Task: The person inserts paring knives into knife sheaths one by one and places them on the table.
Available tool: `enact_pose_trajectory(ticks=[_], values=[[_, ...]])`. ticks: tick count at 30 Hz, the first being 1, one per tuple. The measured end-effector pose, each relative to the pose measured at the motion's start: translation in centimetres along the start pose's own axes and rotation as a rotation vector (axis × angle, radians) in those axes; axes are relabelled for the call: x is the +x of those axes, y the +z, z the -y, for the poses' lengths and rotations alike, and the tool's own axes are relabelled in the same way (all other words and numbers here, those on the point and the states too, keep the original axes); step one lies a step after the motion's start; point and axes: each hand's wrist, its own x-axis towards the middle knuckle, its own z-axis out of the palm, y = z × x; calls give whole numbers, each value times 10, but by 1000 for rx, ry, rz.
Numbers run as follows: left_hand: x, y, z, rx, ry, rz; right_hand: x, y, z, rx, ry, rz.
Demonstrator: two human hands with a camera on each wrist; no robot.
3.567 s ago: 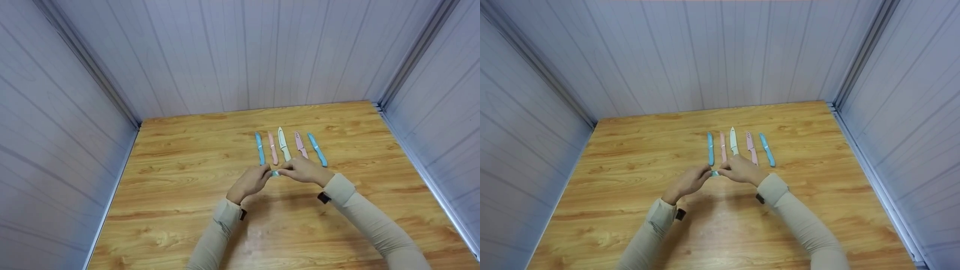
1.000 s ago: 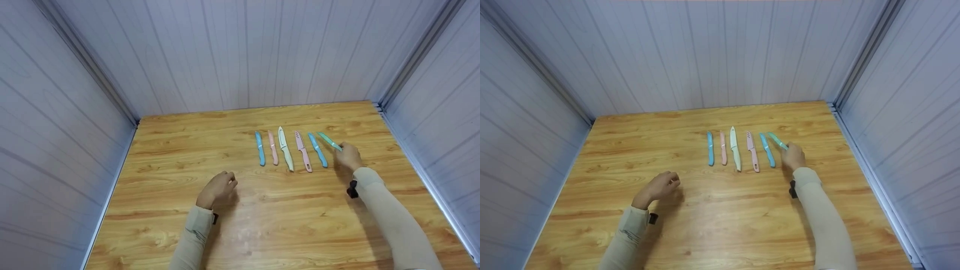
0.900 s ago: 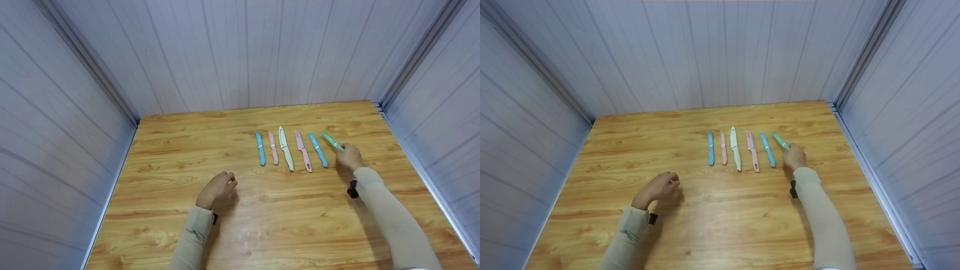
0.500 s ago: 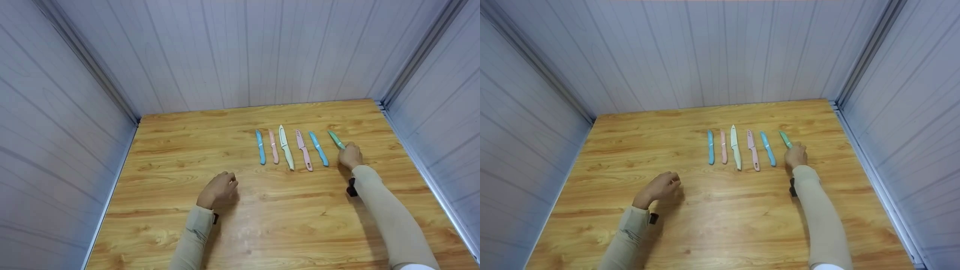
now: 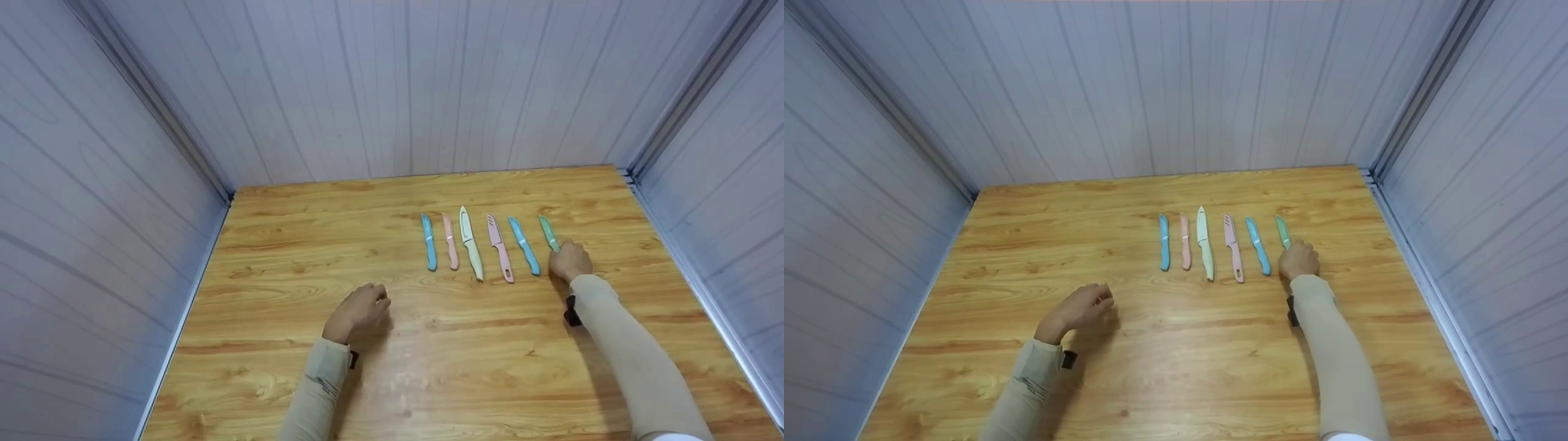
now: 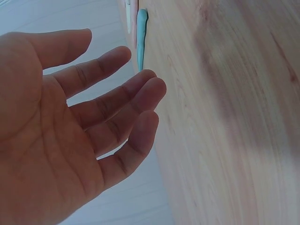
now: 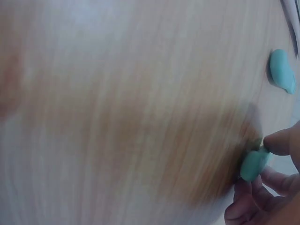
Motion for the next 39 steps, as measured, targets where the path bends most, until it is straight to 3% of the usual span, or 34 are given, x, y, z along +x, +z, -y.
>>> enact_pose_trajectory(ticks=[14, 23, 31, 35, 39], values=[[0, 1, 0, -26, 27, -1, 6, -1, 2, -15, -46, -12], [0, 3, 1, -36, -19, 15, 7, 3, -1, -15, -76, 1], [4, -2, -4, -21, 14, -10, 3, -2, 7, -28, -93, -8], [4, -9, -10, 13, -10, -60, -12, -10, 19, -56, -129, -60], [10, -21, -17, 121, -48, -193, -33, -21, 41, -61, -194, -168]])
